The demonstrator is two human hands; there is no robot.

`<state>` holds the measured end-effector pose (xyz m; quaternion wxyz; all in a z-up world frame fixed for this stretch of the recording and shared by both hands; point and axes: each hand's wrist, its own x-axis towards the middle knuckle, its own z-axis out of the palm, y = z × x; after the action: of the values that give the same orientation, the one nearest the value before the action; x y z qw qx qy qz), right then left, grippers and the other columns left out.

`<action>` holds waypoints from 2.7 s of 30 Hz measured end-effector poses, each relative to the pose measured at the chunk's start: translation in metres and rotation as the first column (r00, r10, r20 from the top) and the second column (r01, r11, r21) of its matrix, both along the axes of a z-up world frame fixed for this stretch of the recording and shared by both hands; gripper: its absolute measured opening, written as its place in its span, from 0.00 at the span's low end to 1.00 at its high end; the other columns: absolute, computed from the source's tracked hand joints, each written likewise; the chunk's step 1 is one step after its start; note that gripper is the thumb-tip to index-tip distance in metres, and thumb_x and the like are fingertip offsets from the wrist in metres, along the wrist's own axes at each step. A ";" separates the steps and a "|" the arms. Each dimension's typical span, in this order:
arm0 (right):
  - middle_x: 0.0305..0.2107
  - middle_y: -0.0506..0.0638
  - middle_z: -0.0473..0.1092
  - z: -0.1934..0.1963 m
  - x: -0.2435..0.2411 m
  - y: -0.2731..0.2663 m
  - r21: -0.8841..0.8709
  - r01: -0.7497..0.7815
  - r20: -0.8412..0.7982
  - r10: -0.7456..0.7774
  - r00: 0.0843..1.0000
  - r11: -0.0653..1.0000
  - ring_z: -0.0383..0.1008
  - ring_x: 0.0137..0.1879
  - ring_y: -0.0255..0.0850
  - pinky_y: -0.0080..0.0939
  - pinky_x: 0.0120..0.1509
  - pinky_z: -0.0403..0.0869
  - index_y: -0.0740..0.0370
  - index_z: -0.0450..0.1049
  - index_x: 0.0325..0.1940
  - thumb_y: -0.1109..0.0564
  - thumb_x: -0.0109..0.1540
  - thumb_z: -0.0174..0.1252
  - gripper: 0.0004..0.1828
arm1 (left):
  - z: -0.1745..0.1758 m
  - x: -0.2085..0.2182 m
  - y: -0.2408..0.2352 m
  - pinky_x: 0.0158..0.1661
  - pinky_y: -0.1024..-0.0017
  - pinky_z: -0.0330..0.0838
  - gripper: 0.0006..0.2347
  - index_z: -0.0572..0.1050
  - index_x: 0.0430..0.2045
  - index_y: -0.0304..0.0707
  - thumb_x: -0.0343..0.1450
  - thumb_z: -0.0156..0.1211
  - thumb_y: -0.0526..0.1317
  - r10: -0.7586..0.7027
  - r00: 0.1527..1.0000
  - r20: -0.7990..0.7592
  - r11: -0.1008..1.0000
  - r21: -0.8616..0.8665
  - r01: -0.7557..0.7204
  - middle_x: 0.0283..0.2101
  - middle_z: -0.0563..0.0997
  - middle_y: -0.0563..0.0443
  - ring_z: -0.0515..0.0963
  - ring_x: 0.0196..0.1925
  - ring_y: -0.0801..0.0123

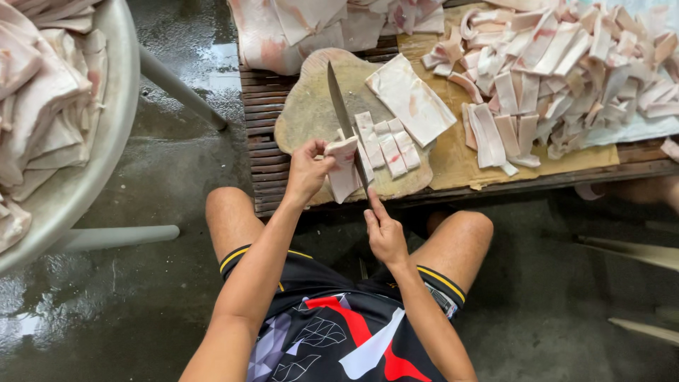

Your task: The person uses a large knife to slice slabs of pork fat and skin into thin strips on a wooden cutting board, placing the pieces in a pile on the table.

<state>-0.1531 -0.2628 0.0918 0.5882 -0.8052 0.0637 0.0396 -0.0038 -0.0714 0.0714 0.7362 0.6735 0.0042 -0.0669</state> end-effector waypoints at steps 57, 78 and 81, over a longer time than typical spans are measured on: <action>0.24 0.62 0.73 -0.020 0.013 0.026 -0.197 -0.095 -0.087 0.080 0.993 0.976 0.77 0.31 0.54 0.52 0.42 0.75 0.42 0.48 0.81 0.49 0.70 0.50 0.35 | 0.002 -0.011 -0.015 0.36 0.57 0.75 0.13 0.77 0.32 0.30 0.70 0.63 0.46 0.185 0.983 -0.024 0.822 0.552 -0.141 0.30 0.82 0.37 0.83 0.32 0.48; 0.25 0.63 0.74 -0.036 -0.006 0.032 -0.252 0.048 -0.146 -0.087 0.985 0.967 0.77 0.36 0.61 0.54 0.36 0.72 0.61 0.69 0.50 0.49 0.70 0.50 0.13 | 0.005 -0.060 -0.019 0.43 0.75 0.74 0.07 0.74 0.44 0.30 0.76 0.54 0.33 0.154 0.986 -0.058 0.976 -0.146 -0.161 0.39 0.79 0.50 0.78 0.40 0.73; 0.21 0.55 0.71 -0.012 0.000 0.034 -0.061 0.094 -0.228 -0.105 0.968 0.994 0.73 0.27 0.47 0.43 0.32 0.71 0.61 0.71 0.56 0.50 0.71 0.49 0.15 | -0.009 -0.034 0.006 0.48 0.72 0.75 0.05 0.74 0.41 0.26 0.75 0.60 0.31 0.280 0.953 0.115 0.959 0.017 -0.284 0.45 0.72 0.48 0.77 0.45 0.72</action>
<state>-0.1527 -0.2285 0.0800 0.5578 -0.8053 0.1730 0.1020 -0.0378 -0.0658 0.0621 0.7258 0.6810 0.0602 0.0766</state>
